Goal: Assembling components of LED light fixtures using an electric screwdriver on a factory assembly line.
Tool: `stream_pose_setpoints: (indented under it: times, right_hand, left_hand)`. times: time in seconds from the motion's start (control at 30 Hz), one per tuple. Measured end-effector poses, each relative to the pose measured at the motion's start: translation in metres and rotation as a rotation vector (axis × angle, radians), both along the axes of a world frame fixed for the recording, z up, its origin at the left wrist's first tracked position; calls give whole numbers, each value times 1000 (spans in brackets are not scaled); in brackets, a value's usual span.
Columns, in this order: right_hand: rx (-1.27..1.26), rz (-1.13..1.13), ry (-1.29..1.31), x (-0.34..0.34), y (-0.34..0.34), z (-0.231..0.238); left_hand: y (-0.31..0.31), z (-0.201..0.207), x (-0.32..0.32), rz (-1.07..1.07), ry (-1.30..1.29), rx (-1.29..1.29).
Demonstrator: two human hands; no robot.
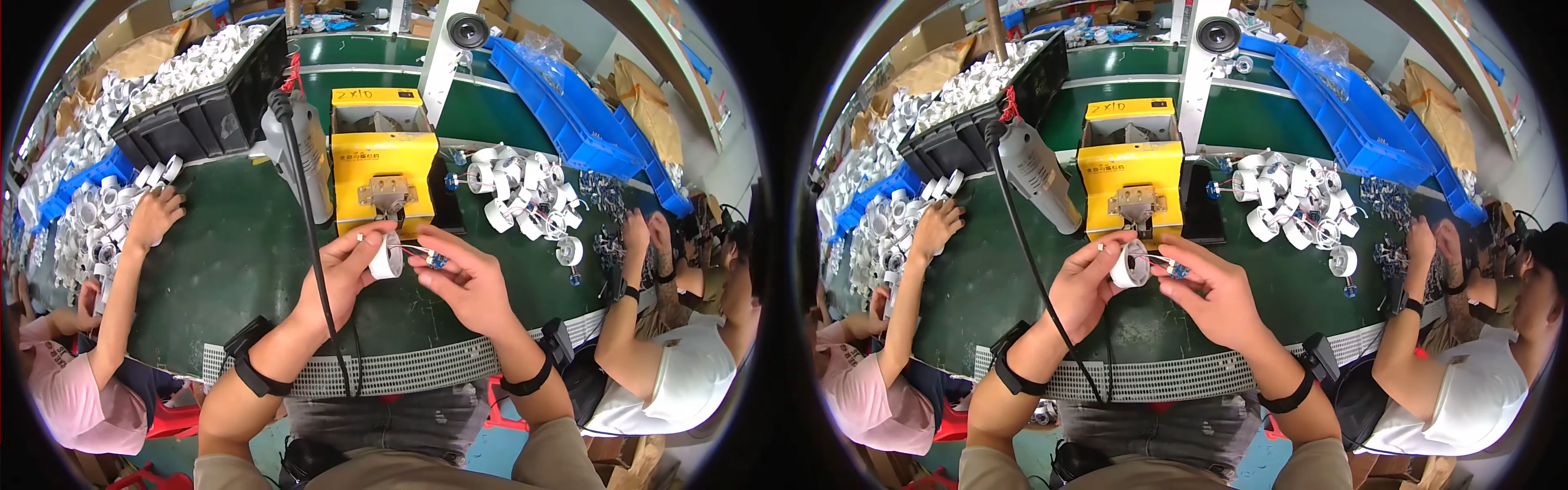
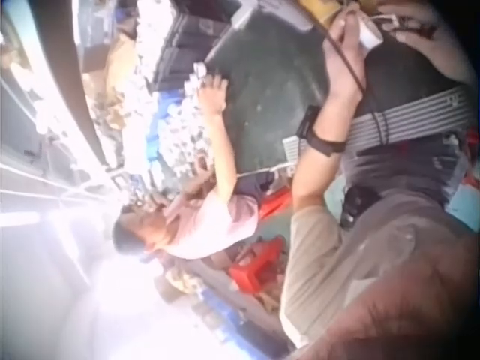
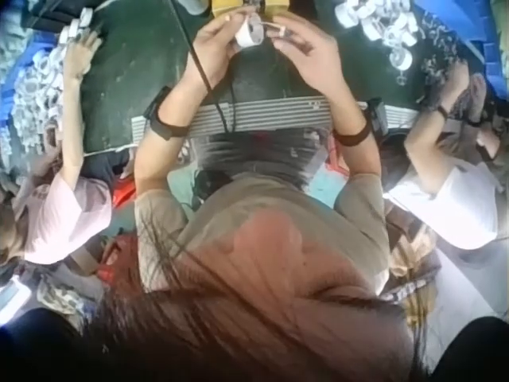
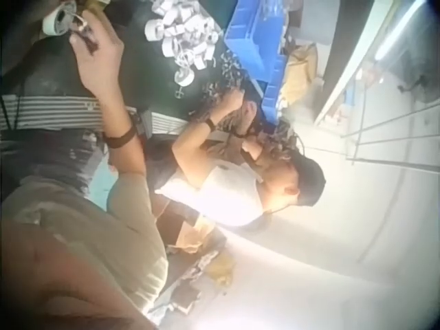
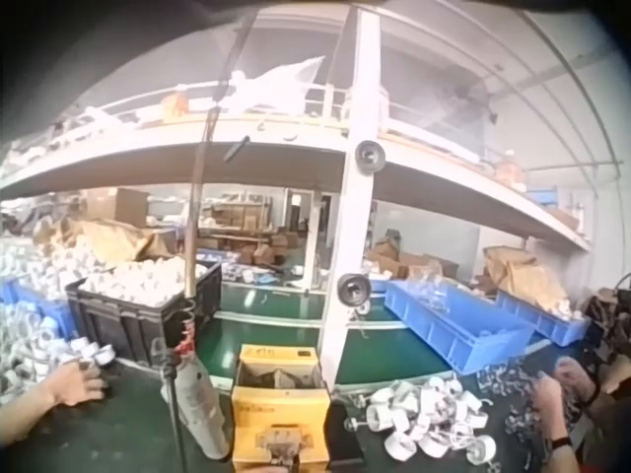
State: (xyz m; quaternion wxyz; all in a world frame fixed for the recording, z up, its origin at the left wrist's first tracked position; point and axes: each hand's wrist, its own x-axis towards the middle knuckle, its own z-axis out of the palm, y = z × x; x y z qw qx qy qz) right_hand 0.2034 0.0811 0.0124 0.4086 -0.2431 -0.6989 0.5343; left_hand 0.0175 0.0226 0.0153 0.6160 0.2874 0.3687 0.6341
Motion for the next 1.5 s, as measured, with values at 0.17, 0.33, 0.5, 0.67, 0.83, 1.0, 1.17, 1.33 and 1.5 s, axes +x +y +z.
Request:
stream_pose_setpoints:
  times: [0.17, 0.33, 0.5, 0.67, 0.83, 1.0, 1.17, 1.33, 1.5]
  right_hand:
    - [559, -87, -175, 3, 10, 0]
    - [-290, 20, 74, -3, -6, 2]
    - [-150, -57, 159, -14, -13, -2]
    - [-93, -118, 18, -8, -11, -9]
    - [538, -251, -59, -9, -3, -17]
    - [-181, -53, 211, -18, -9, -10]
    - [239, -140, -283, -15, 9, 2]
    - [490, -318, -47, -79, 4, 29]
    - [384, -165, -34, -149, 10, 24]
  left_hand:
    - [0, -8, -2, -39, 14, 74]
    - [-3, -6, 2, -119, -1, 109]
    - [-3, -10, 5, -287, -134, 175]
    - [-4, -11, 9, -298, -171, 193]
    - [-6, -10, 13, -299, -174, 205]
    - [-2, -21, 12, -203, 144, 293]
    - [1, -16, 5, -208, 333, 57]
    - [2, -20, 0, -151, 479, 20]
    - [7, -39, -9, -103, 578, 160]
